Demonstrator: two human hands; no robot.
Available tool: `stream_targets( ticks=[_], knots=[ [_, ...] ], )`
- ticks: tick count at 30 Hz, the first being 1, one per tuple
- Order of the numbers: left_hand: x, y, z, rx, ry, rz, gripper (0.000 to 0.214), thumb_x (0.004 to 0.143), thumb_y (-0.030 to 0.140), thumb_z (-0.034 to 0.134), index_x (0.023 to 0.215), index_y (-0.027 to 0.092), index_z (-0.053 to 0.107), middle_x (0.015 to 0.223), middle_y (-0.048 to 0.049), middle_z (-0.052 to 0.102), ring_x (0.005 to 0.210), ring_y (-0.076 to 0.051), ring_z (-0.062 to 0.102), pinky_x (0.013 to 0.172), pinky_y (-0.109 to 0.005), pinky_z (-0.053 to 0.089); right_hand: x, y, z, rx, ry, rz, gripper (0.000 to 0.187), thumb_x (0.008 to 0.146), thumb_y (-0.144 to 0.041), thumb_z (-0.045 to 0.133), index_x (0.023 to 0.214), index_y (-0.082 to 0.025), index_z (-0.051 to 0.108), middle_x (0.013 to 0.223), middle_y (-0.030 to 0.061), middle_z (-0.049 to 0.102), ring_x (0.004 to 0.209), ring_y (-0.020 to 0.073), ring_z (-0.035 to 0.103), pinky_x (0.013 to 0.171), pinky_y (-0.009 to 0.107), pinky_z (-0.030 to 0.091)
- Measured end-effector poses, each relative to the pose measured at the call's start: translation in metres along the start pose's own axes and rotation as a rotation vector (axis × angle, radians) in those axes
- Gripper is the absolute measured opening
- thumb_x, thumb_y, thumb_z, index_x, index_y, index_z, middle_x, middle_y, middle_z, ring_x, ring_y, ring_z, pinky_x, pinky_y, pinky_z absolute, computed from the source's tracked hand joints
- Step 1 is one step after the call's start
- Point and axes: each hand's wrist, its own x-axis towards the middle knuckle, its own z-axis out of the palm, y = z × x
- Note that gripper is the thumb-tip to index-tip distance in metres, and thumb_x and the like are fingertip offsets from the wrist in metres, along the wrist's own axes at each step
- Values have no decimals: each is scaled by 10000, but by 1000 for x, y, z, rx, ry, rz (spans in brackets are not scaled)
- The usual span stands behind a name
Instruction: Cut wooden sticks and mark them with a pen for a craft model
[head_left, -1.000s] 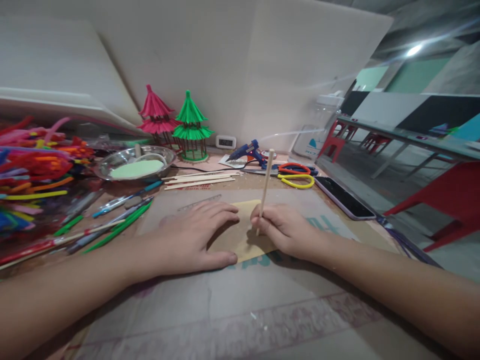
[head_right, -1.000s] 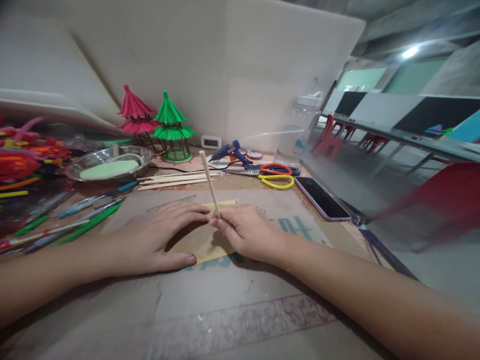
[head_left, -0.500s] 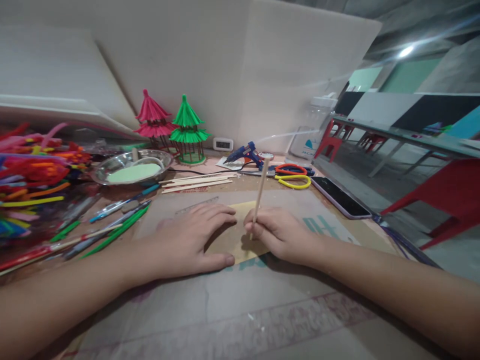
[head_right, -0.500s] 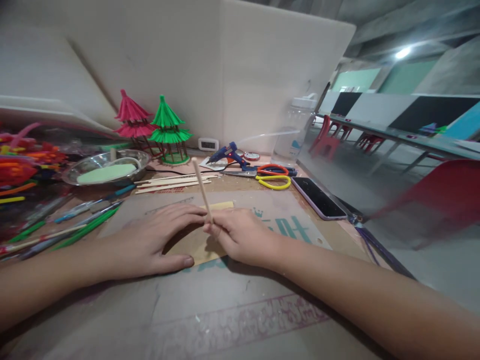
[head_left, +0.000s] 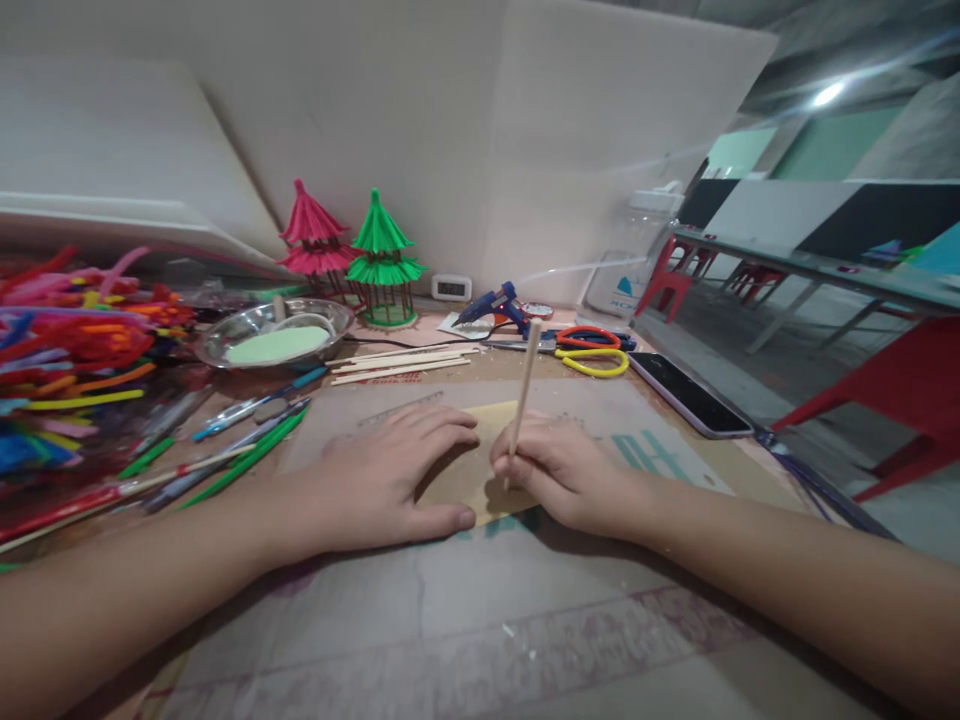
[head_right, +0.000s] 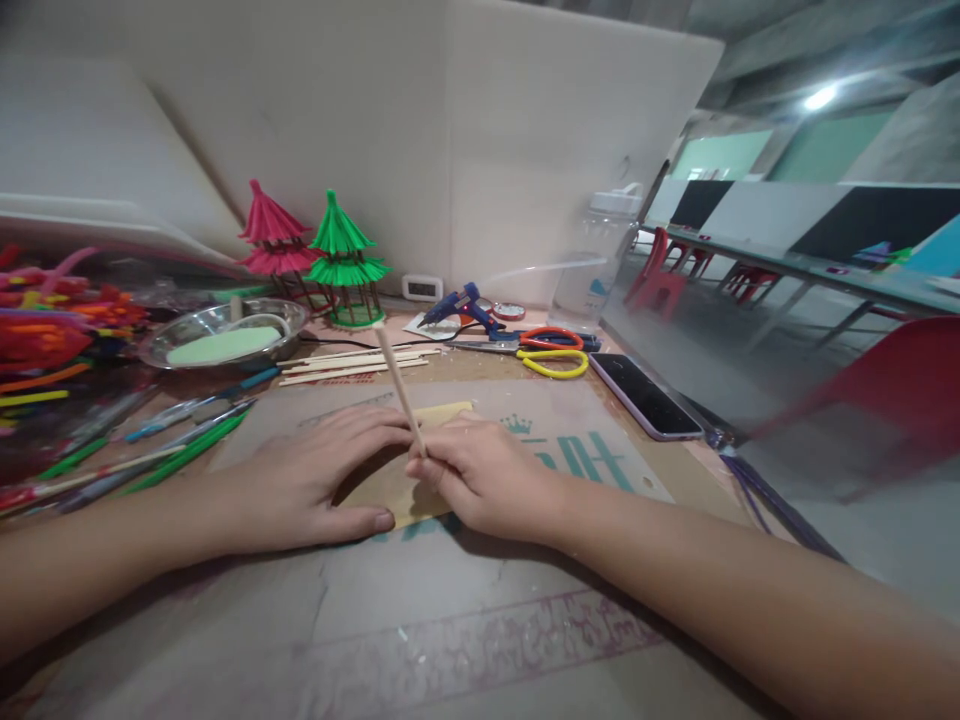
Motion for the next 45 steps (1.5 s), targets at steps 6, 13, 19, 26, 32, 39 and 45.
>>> stream_targets(
  ticks=[6,13,19,26,32,39,45],
  knots=[
    [1,-1,1,14,-11,4,679,835,666,611,1358,234,581,1514,-112,518,1402,-365,452,1172,-549,364,1,1,0,-19,-3,74,315,1028,-295,389,787,-205,572,765,51,672,745,191,607,734,321,454],
    [-1,-3,3,26,2,-7,695,830,664,617,1382,244,563,1510,-110,524,1394,-364,461,1158,-551,383,2,3,-1,-24,14,110,299,1015,-295,408,787,-208,580,743,41,671,719,187,594,720,313,445],
    [-1,-4,3,19,14,-4,681,826,654,628,1371,249,574,1503,-106,532,1381,-361,478,1144,-528,402,1,3,-1,-31,4,74,274,1005,-279,418,809,-207,596,766,48,690,750,196,612,762,331,459],
    [-1,-3,2,17,-12,-29,697,826,670,615,1373,240,573,1517,-109,518,1402,-372,453,1161,-554,377,1,4,-1,4,-3,57,292,1013,-288,412,801,-204,595,774,54,691,763,199,619,771,335,461],
    [1,-2,2,31,-37,-28,685,835,670,599,1363,234,579,1527,-115,504,1412,-369,440,1166,-556,370,2,1,0,21,-10,107,277,995,-284,434,771,-208,578,783,55,691,770,197,623,753,328,461],
    [-1,1,0,40,-18,-51,698,824,662,616,1366,224,574,1514,-108,516,1400,-381,452,1153,-559,387,9,7,-5,740,175,547,284,961,-424,502,757,-226,499,556,-41,536,507,135,509,529,248,412],
    [-2,2,-1,54,-13,-68,684,838,657,602,1368,225,578,1501,-107,529,1388,-374,470,1142,-553,407,12,13,-6,1333,249,613,265,945,-354,496,737,-204,562,482,-6,593,513,142,566,617,254,467]
  ],
)
